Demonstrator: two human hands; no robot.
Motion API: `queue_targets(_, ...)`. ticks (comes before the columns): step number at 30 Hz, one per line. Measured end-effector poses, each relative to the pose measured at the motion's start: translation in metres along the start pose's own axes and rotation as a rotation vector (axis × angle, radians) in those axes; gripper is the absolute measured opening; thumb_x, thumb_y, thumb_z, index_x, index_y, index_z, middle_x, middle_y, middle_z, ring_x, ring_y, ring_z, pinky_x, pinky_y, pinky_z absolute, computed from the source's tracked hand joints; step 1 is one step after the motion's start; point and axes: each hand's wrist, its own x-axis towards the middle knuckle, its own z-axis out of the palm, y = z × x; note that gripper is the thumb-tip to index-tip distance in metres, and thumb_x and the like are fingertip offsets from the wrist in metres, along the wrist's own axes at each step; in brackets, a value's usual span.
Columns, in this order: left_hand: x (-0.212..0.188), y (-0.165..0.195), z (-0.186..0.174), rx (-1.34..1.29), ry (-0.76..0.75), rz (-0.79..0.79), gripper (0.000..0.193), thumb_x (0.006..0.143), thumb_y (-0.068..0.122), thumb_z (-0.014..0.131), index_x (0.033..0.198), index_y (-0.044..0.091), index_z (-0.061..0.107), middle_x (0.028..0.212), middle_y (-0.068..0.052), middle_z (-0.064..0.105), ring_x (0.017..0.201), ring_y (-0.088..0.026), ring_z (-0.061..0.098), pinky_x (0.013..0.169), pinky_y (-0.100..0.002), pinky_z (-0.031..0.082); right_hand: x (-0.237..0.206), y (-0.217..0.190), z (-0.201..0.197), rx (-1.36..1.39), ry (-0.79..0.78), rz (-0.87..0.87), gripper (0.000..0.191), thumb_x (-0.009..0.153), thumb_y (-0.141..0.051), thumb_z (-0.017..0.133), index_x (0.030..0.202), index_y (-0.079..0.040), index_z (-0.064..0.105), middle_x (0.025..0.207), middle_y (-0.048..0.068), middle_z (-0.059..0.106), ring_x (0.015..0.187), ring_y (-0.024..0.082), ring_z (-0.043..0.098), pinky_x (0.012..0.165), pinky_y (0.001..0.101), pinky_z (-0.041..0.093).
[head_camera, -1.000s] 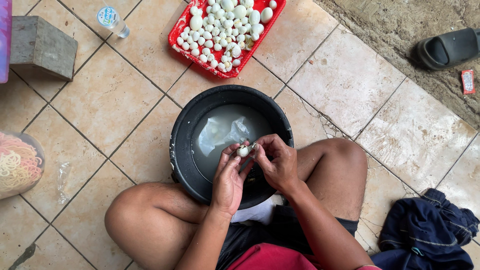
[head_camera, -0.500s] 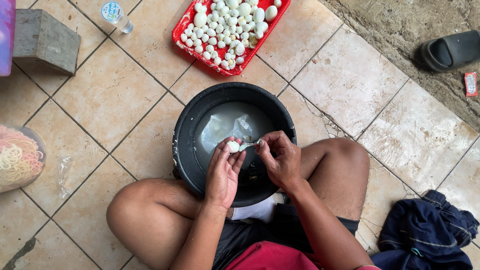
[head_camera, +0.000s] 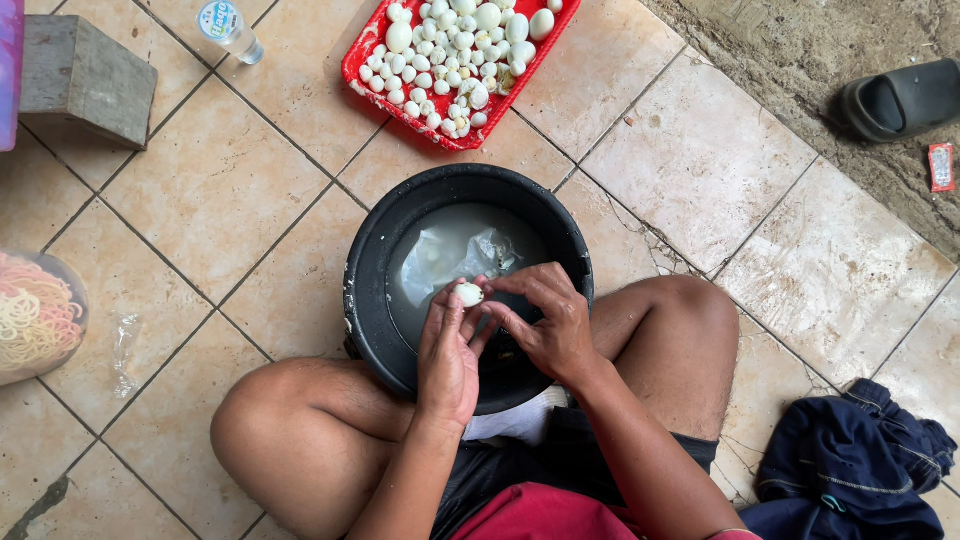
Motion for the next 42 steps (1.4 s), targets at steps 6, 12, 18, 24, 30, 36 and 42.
queue_targets(6,-0.006,-0.012,0.010,0.101,-0.067,0.046,0.029,0.105,0.025,0.054,0.129,0.010,0.055,0.137,-0.013,0.063,0.129,-0.019,0.059,0.111,-0.040,0.047,-0.005,0.006,0.001,0.012,0.022,0.045,0.010,0.088,-0.010,0.079,0.098,-0.007,0.075,0.095,0.005,0.075,0.086,0.019,0.066,0.069,0.0298,0.053)
queue_targets(12,-0.004,-0.006,0.013,0.101,-0.016,-0.070,0.037,0.104,0.032,0.046,0.131,0.011,0.061,0.134,-0.008,0.066,0.119,-0.017,0.063,0.102,-0.037,0.048,-0.009,0.012,0.003,0.121,-0.038,0.121,0.009,0.086,-0.006,0.074,0.092,-0.004,0.068,0.090,0.006,0.068,0.079,0.018,0.061,0.063,0.0286,0.050)
queue_targets(18,0.004,-0.008,0.007,0.176,-0.064,-0.007,0.031,0.110,0.025,0.052,0.131,0.005,0.063,0.114,-0.009,0.063,0.105,-0.015,0.062,0.098,-0.037,0.051,-0.010,0.014,0.002,0.169,-0.049,0.090,0.010,0.085,-0.005,0.073,0.090,-0.003,0.065,0.087,0.007,0.064,0.075,0.017,0.060,0.064,0.0287,0.050)
queue_targets(24,0.000,-0.010,0.002,0.111,-0.186,0.073,0.030,0.108,0.020,0.051,0.131,0.005,0.059,0.121,-0.009,0.065,0.114,-0.016,0.063,0.109,-0.044,0.052,-0.011,0.016,0.008,0.140,0.111,0.237,0.008,0.088,-0.003,0.072,0.089,-0.002,0.063,0.087,0.007,0.064,0.073,0.013,0.062,0.065,0.0259,0.053)
queue_targets(30,-0.006,-0.006,0.004,0.019,-0.287,0.046,0.030,0.106,0.011,0.047,0.134,0.005,0.054,0.133,-0.011,0.062,0.128,-0.021,0.059,0.115,-0.045,0.048,-0.017,0.020,0.011,0.147,0.229,0.276,0.006,0.095,-0.003,0.069,0.094,-0.001,0.063,0.091,0.006,0.063,0.076,0.010,0.061,0.067,0.0242,0.053)
queue_targets(36,-0.003,-0.009,-0.006,-0.095,-0.372,-0.138,0.032,0.102,0.011,0.047,0.132,0.004,0.056,0.133,-0.014,0.063,0.131,-0.022,0.057,0.111,-0.041,0.047,-0.022,0.028,0.013,0.327,0.259,0.283,0.003,0.101,0.001,0.061,0.102,0.001,0.059,0.099,0.005,0.060,0.081,0.006,0.061,0.070,0.0215,0.054)
queue_targets(42,0.004,-0.019,-0.010,-0.042,-0.212,-0.112,0.022,0.106,0.018,0.053,0.125,0.009,0.057,0.134,-0.009,0.062,0.134,-0.023,0.057,0.112,-0.041,0.047,-0.024,0.029,0.012,0.361,0.326,0.295,0.003,0.103,0.001,0.060,0.104,0.001,0.058,0.103,0.005,0.056,0.083,0.006,0.056,0.070,0.0214,0.050)
